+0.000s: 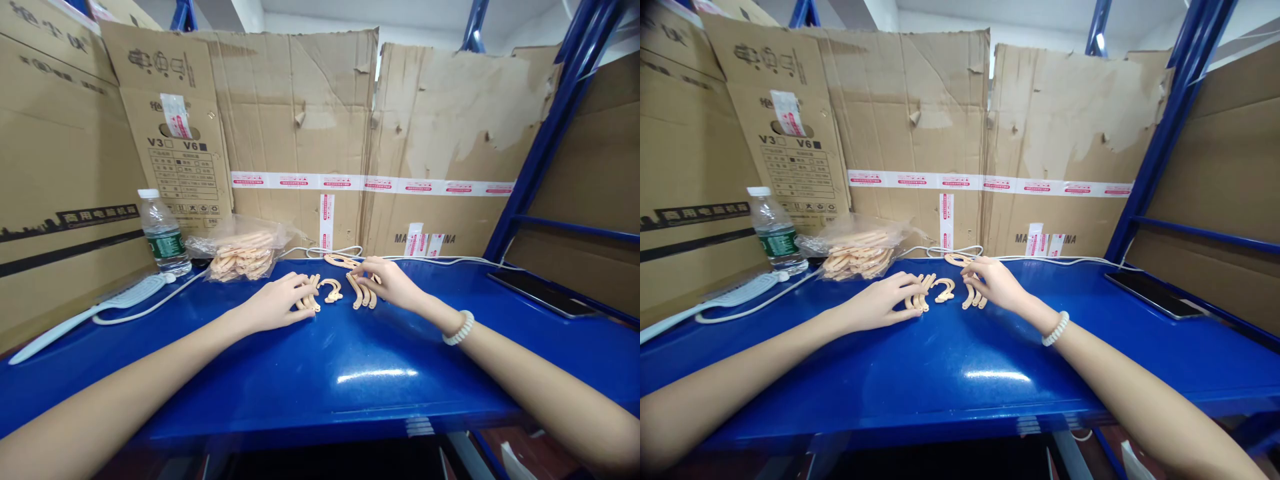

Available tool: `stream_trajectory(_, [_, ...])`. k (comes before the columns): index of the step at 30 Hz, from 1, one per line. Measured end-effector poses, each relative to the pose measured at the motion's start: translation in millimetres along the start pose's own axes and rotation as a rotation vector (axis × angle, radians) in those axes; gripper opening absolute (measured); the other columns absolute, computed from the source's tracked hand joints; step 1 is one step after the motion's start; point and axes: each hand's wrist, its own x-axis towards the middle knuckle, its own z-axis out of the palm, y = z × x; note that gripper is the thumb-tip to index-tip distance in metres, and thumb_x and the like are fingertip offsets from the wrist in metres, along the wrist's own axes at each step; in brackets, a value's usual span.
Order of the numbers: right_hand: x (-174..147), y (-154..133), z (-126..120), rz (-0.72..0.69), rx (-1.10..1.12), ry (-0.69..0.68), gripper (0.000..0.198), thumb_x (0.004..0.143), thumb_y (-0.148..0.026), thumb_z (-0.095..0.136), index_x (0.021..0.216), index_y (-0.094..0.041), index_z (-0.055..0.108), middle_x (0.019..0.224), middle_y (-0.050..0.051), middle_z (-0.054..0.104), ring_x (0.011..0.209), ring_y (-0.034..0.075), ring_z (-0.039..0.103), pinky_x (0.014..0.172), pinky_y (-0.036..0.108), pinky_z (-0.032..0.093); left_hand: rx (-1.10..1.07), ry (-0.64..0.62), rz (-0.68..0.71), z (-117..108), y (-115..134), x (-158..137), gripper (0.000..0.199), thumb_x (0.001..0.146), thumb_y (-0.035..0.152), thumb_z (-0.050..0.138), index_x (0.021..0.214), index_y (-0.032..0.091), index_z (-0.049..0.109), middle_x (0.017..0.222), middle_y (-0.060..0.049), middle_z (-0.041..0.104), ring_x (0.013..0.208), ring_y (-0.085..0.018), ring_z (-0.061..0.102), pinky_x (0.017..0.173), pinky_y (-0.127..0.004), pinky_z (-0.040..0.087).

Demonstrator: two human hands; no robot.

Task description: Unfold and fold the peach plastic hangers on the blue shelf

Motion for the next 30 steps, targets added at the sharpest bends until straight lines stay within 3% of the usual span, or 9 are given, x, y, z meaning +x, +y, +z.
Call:
stream_trajectory(4, [-2.8,-2.1,-7.2,-0.04,0.0,-0.066,0.018,0.092,-0.027,0.055,0.101,-0.017,0.066,0.091,0.008,0.064,0.081,0.019,0.059,0.074,0.031,0.047,-0.061,0.016,-0.022,11.2,0.6,0.9,0.027,0.091,0.037,0.054,0.111,0.022,0.064,0.113,-0.008,0.062,0.105,-0.024,0.056,0.091,-0.038,0.046])
stream_trajectory(7, [-5.1,-13.3,-1.2,-0.138,-0.051,-0.113,0.026,0.093,-0.03,0.052,0.114,-0.017,0.062,0.109,0.013,0.061,0.103,0.023,0.057,0.088,0.04,0.046,-0.092,0.039,-0.047,18.4,0.4,3.3,0.028,0.094,0.038,0.05,0.106,0.021,0.068,0.106,-0.008,0.065,0.099,-0.023,0.061,0.089,-0.036,0.048])
stream_trajectory(12, [-6.6,-34.4,15.0,-0.248,-0.135,-0.277,0.042,0.096,-0.04,0.047,0.132,-0.02,0.05,0.141,0.014,0.044,0.13,0.028,0.04,0.107,0.051,0.031,-0.074,0.101,-0.059,30.2,-4.1,7.0,0.03,0.094,0.038,0.049,0.105,0.021,0.07,0.107,-0.008,0.067,0.099,-0.023,0.062,0.088,-0.036,0.05])
stream_trajectory(15, [-7.1,-36.0,21.8,-0.248,-0.132,-0.331,0.046,0.097,-0.043,0.042,0.135,-0.018,0.047,0.142,0.014,0.044,0.132,0.027,0.038,0.11,0.052,0.025,-0.048,0.136,-0.07,36.5,-8.7,9.0,0.029,0.095,0.038,0.049,0.105,0.022,0.07,0.108,-0.007,0.067,0.1,-0.022,0.062,0.089,-0.036,0.05])
stream_trajectory(21, [-6.9,-26.4,25.6,-0.24,-0.085,-0.371,0.052,0.097,-0.042,0.042,0.138,-0.009,0.044,0.14,0.017,0.047,0.133,0.026,0.038,0.112,0.044,0.028,-0.058,0.166,-0.078,40.4,-11.9,10.7,0.03,0.094,0.039,0.049,0.107,0.022,0.07,0.108,-0.007,0.068,0.101,-0.022,0.063,0.091,-0.036,0.05])
stream_trajectory(30, [-7.3,-19.6,27.5,-0.213,-0.073,-0.345,0.048,0.098,-0.041,0.042,0.138,-0.015,0.043,0.142,0.016,0.044,0.137,0.026,0.031,0.111,0.051,0.027,-0.078,0.159,-0.111,38.9,-9.1,9.7,0.033,0.094,0.04,0.049,0.109,0.019,0.07,0.111,-0.009,0.067,0.103,-0.024,0.062,0.094,-0.039,0.049])
